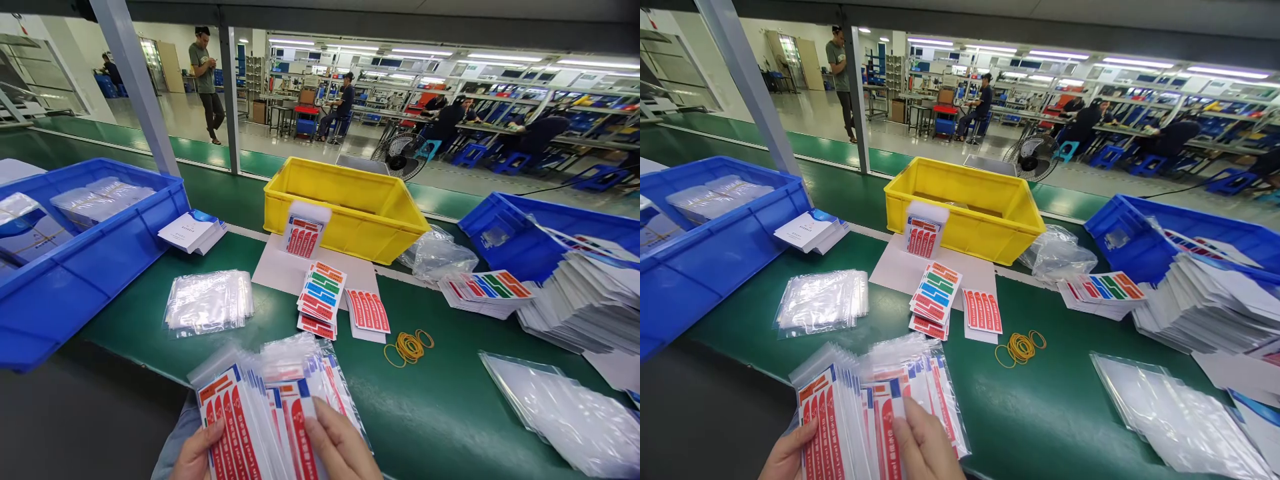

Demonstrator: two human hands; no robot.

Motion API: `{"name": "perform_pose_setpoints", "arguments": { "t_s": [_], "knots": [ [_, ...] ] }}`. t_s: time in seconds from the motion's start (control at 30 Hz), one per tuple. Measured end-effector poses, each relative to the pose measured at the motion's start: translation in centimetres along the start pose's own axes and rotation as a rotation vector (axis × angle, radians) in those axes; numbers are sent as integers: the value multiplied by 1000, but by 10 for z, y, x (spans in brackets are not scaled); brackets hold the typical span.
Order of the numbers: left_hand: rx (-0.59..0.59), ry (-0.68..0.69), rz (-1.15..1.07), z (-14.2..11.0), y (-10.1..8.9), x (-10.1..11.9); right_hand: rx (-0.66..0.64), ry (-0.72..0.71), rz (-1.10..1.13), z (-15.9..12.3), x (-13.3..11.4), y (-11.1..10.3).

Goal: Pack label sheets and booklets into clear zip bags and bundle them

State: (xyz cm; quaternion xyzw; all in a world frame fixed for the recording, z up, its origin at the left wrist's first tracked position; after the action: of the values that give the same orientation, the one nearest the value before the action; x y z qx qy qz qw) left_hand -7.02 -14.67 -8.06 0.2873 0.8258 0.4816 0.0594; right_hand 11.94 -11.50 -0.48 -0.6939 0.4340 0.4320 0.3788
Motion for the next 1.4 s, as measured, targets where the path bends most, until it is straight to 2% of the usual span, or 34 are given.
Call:
{"name": "perform_pose_setpoints", "arguments": {
  "t_s": [0.13,0.23,0.27,0.3,0.4,0.47,0.5,0.57,0.7,0.83,0.87,0.9,1.0,1.07,1.13,1.27,1.33,1.4],
  "knots": [
    [-26,-24,-41,0,2,2,124,-2,179,7,2,-20],
    [-28,-48,-54,0,6,1,380,-72,24,6,5,-37],
    [-23,-49,-50,0,7,0,418,-107,-42,4,5,-37],
    [-16,-48,-44,1,7,-1,388,-128,-90,3,5,-34],
    [3,-43,-34,2,7,-3,49,-73,-162,1,5,-9],
    [14,-35,-36,3,5,-3,-90,-37,-173,-1,0,4],
    [18,-32,-36,3,4,-2,-91,-36,-158,-1,-3,7],
    [21,-25,-21,3,2,-1,-11,-58,-76,0,-9,4],
    [1,-25,-6,2,1,2,148,-9,141,6,-5,-16],
    [2,-25,-21,2,5,2,395,-64,15,7,5,-33],
    [4,-23,-14,2,7,2,403,-84,-14,6,5,-31],
    [6,-19,-4,2,8,1,356,-93,-14,6,5,-25],
    [7,-10,24,1,12,1,51,-64,17,7,1,3],
    [7,-5,30,1,13,1,-57,-49,-4,6,-7,14],
    [3,-2,31,1,12,2,-42,-38,-10,5,-13,12],
    [-29,3,-1,2,7,4,46,-8,128,9,-9,-11],
    [-35,16,-7,3,5,4,183,-19,123,12,0,-24],
    [-23,27,10,3,4,4,362,-77,14,11,5,-33]
  ]
}}
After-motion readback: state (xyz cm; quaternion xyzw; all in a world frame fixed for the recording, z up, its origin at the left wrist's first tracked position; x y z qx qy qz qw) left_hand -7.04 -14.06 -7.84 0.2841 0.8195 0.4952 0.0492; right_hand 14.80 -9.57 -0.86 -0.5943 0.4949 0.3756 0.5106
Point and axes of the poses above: each hand's wrist, its own z-axis towards the middle knuckle, its own y-axis out of the palm, x = y × z, the point moved 4 cm from there along z, towards the middle knuckle, and after that the axes turned 7 degrees about y, right-handed, at the moved point
